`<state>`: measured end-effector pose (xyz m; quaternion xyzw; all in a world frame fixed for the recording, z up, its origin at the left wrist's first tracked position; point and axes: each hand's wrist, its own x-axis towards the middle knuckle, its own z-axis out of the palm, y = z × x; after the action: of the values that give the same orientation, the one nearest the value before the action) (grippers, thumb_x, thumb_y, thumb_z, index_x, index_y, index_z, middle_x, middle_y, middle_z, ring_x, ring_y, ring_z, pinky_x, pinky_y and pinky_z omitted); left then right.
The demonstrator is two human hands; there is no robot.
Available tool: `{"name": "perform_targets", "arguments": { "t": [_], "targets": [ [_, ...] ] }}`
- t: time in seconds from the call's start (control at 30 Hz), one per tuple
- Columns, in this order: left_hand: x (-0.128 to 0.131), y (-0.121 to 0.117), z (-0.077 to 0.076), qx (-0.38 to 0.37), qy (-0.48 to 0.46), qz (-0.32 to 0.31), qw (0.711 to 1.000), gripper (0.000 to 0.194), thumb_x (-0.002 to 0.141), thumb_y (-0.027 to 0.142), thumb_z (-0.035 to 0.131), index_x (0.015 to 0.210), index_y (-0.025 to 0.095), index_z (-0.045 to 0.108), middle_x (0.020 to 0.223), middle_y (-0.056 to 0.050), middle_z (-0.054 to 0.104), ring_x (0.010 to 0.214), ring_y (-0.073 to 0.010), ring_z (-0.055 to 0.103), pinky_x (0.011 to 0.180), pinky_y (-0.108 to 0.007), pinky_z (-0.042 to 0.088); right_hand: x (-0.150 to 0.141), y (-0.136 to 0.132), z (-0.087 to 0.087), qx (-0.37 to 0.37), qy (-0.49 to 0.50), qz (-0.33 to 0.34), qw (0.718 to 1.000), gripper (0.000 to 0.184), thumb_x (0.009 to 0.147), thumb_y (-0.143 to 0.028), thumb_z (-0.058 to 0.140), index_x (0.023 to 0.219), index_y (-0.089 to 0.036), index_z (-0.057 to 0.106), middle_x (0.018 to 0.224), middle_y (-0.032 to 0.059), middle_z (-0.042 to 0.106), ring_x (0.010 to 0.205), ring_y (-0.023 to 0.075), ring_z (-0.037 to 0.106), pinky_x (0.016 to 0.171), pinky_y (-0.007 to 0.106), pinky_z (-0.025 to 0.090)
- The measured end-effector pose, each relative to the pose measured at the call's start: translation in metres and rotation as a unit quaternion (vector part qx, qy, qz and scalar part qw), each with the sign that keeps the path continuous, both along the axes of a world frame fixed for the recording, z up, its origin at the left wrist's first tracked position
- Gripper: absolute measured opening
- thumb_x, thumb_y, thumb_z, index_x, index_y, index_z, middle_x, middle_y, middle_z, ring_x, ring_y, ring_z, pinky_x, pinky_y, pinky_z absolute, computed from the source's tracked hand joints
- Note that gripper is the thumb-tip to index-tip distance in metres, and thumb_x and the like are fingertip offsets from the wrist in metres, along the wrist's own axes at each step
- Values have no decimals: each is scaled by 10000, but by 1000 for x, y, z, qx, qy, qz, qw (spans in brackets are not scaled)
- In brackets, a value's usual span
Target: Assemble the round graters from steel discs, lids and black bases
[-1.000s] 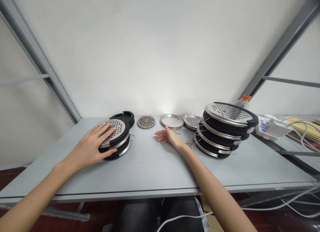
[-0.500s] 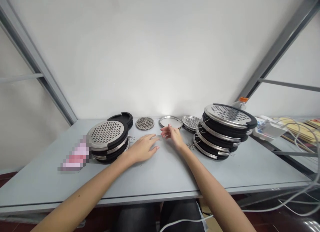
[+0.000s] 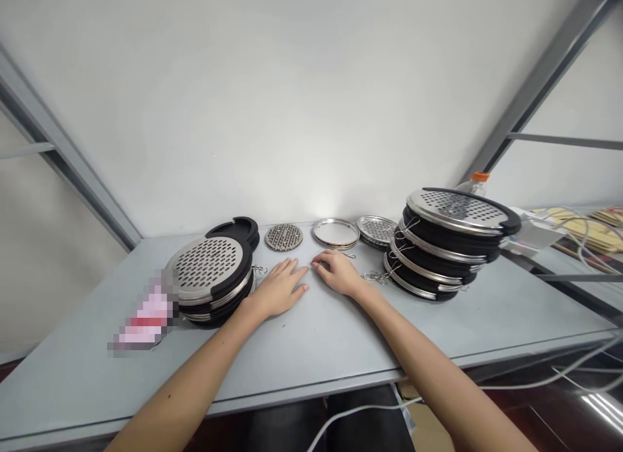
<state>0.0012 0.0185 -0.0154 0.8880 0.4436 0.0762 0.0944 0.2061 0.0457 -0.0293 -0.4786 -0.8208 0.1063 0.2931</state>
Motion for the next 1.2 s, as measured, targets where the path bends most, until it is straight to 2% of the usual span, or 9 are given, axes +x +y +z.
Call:
{"name": "perform_targets", "arguments": {
  "t": [0.13,0.3,0.43,0.53,0.6,0.73,0.83,1.2],
  "targets": [
    [-2,1,1,-4,6,2,1000,524,967,471,324,1419,210,358,1526,-101,271,1413,-267,211,1129,-404,197,0,0,1,20,-41,-2,999,225,899,-263,487,974,-173,679,973,88,663,914,200,584,850,317,425],
    [-1,1,2,10,19,-13,1000,457,993,366,266,1410,203,358,1513,-108,297,1408,-245,228,1128,-404,200,0,13,8,48,-129,36,990,260,902,-284,481,1023,-161,675,957,110,653,893,224,584,823,343,449],
    [0,1,0,15,15,-7,1000,457,992,358,274,1408,182,347,1513,-116,294,1413,-232,214,1134,-394,197,2,17,4,91,-88,55,990,323,911,-306,463,1136,-151,636,1161,147,614,1097,266,543,959,421,422],
    [1,1,-2,16,15,-4,1000,464,988,338,288,1407,144,335,1510,-134,295,1417,-232,203,1141,-380,184,8,13,1,62,-18,84,994,379,933,-340,428,1241,-175,576,1288,126,566,1205,238,506,1028,413,399],
    [2,0,-1,16,22,1,1000,471,986,336,300,1405,123,334,1516,-156,270,1421,-248,188,1139,-395,187,12,10,0,39,-12,85,996,423,942,-369,405,1295,-174,534,1351,129,523,1263,237,468,1063,420,371],
    [5,-2,2,33,46,45,997,526,977,389,326,1418,102,325,1516,-189,249,1419,-311,166,1128,-458,195,16,9,-3,-6,-85,93,992,560,920,-458,425,1372,-129,454,1444,176,410,1343,288,377,1100,466,318],
    [6,-2,4,53,42,75,995,526,980,390,310,1419,101,333,1500,-186,289,1409,-309,204,1120,-445,220,15,9,-5,-35,-125,95,987,636,904,-519,423,1400,-122,415,1483,176,341,1380,303,309,1120,476,282],
    [7,-2,0,36,54,59,996,474,974,389,317,1380,150,364,1488,-166,320,1392,-295,251,1108,-452,216,13,8,-5,-42,-153,85,984,682,908,-552,384,1416,-97,387,1489,193,319,1394,290,281,1133,454,262]
  ]
}}
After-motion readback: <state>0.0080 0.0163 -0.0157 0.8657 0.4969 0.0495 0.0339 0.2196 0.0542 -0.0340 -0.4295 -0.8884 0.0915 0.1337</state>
